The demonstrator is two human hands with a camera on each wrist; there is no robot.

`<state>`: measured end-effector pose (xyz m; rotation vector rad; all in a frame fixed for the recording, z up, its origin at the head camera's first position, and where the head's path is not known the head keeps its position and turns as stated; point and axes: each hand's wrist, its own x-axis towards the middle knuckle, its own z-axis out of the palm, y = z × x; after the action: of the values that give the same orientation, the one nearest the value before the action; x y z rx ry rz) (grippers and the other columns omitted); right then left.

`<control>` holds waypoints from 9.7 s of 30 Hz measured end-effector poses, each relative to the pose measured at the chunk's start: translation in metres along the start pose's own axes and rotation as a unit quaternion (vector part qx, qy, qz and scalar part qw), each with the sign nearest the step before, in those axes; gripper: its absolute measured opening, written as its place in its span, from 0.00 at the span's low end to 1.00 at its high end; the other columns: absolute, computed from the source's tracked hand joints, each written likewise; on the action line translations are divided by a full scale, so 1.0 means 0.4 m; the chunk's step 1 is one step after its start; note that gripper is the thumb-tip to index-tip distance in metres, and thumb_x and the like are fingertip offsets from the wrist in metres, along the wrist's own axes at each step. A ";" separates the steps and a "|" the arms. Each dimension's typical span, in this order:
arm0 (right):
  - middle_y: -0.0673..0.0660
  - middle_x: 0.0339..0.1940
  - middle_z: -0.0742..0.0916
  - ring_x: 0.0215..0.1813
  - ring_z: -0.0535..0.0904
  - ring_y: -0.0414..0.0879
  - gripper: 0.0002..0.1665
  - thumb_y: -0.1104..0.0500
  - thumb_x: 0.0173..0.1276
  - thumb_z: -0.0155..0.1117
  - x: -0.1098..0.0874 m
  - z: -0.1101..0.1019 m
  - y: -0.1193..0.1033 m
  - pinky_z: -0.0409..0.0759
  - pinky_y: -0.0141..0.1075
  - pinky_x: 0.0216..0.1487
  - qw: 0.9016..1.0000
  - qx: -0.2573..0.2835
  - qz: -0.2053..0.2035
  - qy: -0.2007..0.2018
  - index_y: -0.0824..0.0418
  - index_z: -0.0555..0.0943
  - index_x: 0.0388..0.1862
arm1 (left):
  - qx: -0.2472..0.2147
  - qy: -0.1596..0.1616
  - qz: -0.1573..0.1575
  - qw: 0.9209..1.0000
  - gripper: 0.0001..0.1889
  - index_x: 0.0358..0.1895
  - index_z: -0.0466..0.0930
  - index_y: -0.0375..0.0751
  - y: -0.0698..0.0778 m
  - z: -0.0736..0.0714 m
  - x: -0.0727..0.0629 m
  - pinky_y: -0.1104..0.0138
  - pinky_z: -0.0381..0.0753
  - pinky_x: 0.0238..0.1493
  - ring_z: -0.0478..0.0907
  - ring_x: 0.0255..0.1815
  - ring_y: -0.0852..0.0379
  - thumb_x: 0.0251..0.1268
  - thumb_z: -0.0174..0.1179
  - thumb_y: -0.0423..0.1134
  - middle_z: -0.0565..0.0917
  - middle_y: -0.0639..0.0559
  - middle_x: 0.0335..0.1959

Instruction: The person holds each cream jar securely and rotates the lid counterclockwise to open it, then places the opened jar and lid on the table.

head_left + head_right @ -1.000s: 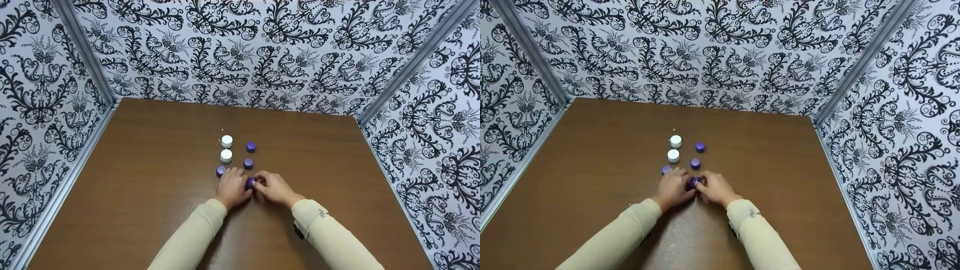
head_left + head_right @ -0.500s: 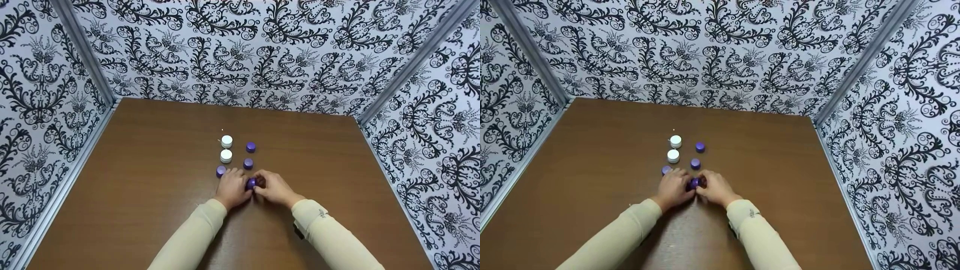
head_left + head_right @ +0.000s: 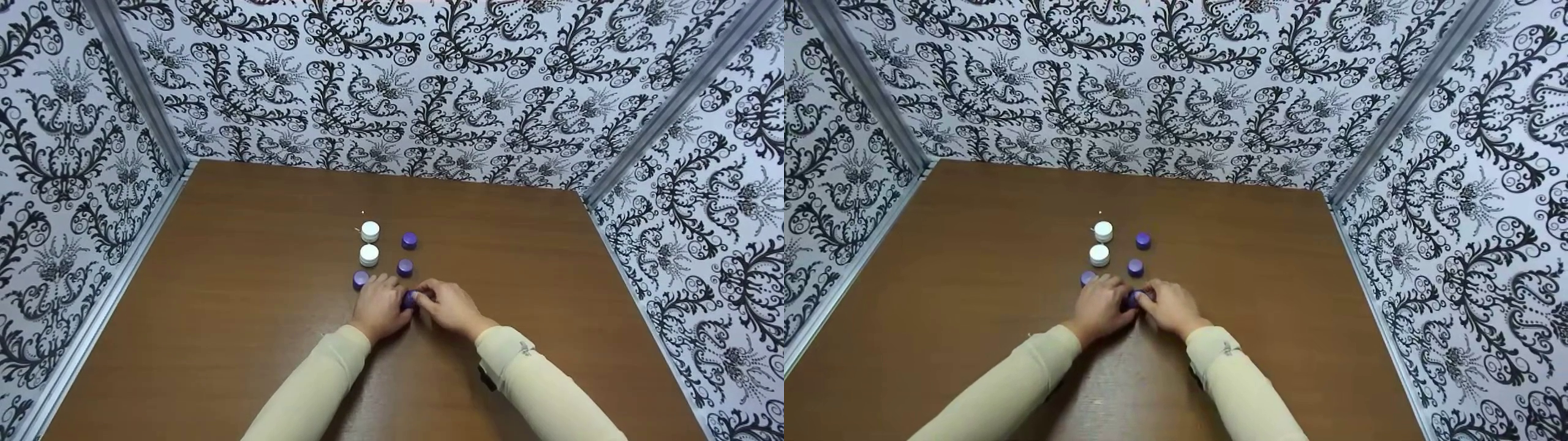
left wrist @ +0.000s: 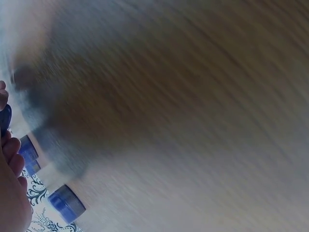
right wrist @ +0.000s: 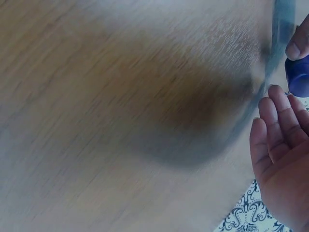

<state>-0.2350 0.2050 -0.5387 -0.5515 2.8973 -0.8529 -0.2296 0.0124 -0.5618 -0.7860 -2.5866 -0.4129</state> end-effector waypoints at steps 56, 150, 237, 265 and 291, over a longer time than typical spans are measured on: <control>0.47 0.40 0.86 0.43 0.82 0.42 0.13 0.55 0.68 0.63 -0.001 -0.003 0.004 0.79 0.42 0.47 0.999 0.037 -0.011 -0.007 0.55 0.82 0.50 | 0.002 -0.003 0.001 1.000 0.17 0.32 0.85 0.42 0.002 0.012 0.001 0.55 0.74 0.43 0.77 0.38 0.48 0.48 0.70 0.53 0.80 0.51 0.33; 0.45 0.37 0.86 0.41 0.82 0.42 0.11 0.54 0.70 0.63 -0.003 -0.008 0.003 0.78 0.42 0.46 0.998 0.051 -0.015 -0.014 0.55 0.83 0.47 | 0.000 -0.010 -0.001 1.000 0.19 0.34 0.86 0.41 0.002 0.008 0.006 0.55 0.74 0.44 0.76 0.38 0.47 0.49 0.70 0.54 0.81 0.50 0.36; 0.50 0.37 0.86 0.41 0.83 0.43 0.12 0.59 0.65 0.66 -0.007 -0.013 0.009 0.80 0.42 0.45 0.995 0.090 -0.028 -0.017 0.58 0.81 0.47 | 0.011 -0.008 -0.003 1.000 0.19 0.33 0.86 0.42 0.001 0.015 0.000 0.56 0.74 0.44 0.76 0.38 0.48 0.50 0.69 0.55 0.80 0.51 0.33; 0.50 0.38 0.87 0.41 0.84 0.44 0.15 0.60 0.60 0.75 -0.004 -0.015 0.058 0.82 0.42 0.45 0.996 0.076 0.029 0.043 0.58 0.82 0.44 | -0.001 -0.001 -0.005 1.000 0.18 0.32 0.84 0.42 0.000 0.011 -0.003 0.55 0.74 0.44 0.76 0.39 0.47 0.50 0.69 0.54 0.80 0.51 0.34; 0.54 0.42 0.86 0.45 0.82 0.46 0.19 0.61 0.56 0.77 -0.018 -0.012 0.098 0.79 0.45 0.50 0.996 0.063 0.026 0.063 0.61 0.85 0.47 | 0.014 -0.022 0.001 1.000 0.19 0.34 0.85 0.43 0.000 0.017 -0.003 0.57 0.72 0.45 0.76 0.40 0.48 0.53 0.67 0.56 0.81 0.51 0.37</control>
<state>-0.2414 0.2407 -0.5559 -0.4239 2.9262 -1.0915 -0.2308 0.0146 -0.5683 -0.7956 -2.6275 -0.3608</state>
